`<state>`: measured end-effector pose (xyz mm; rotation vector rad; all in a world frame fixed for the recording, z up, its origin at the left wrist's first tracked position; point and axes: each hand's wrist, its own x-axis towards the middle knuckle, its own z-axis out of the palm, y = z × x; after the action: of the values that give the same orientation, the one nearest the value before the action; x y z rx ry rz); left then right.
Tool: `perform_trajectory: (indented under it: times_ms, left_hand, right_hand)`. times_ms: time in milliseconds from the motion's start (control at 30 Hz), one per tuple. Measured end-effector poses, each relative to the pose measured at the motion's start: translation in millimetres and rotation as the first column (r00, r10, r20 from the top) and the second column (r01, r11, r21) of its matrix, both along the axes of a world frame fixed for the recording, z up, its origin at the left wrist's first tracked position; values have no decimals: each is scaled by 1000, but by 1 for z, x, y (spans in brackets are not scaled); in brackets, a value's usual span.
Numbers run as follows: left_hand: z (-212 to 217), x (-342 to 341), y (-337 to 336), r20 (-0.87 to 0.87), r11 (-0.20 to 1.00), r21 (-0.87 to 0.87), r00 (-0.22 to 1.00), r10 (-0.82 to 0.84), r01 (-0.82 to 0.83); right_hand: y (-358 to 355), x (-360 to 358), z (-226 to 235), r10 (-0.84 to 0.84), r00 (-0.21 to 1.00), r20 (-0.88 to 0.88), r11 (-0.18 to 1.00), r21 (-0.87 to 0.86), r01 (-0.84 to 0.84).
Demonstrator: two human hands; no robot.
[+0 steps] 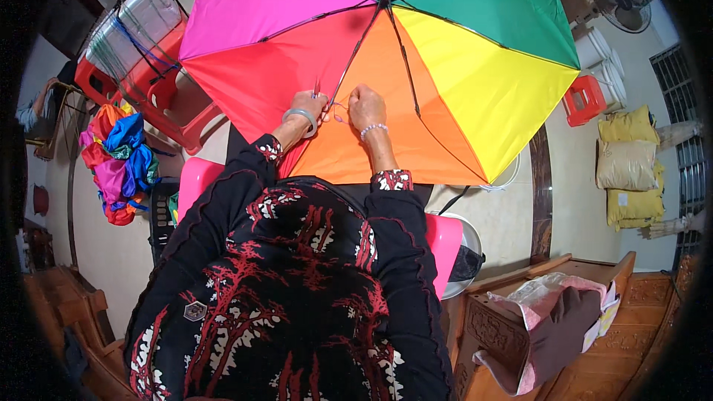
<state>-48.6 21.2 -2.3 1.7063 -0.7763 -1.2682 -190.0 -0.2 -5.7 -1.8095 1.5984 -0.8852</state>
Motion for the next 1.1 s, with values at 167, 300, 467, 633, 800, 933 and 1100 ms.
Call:
perform_trajectory:
  times_ms: [167,300,467,633,800,933,1100]
  left_hand:
    - [8,0,0,29,996,28,996,-85,84]
    - [12,1,0,102,989,55,985,-139,134]
    - [5,5,-1,110,988,56,983,-148,143]
    - [-4,5,-3,195,985,54,965,-174,167]
    - [-10,3,-12,225,984,46,958,-178,172]
    - [-4,5,-5,229,983,79,957,-177,163]
    - [-12,3,-9,75,989,57,988,-138,134]
  right_hand:
    - [5,-3,8,-58,976,212,979,202,14]
    - [13,-1,22,-76,946,315,923,381,-53]
    - [26,7,26,-87,932,351,828,546,-128]
    - [21,21,26,-259,817,515,820,564,-96]
    - [14,20,21,-240,828,507,765,624,-160]
    - [16,20,19,-221,845,487,809,575,-120]
    - [16,5,31,-117,884,453,938,343,-51]
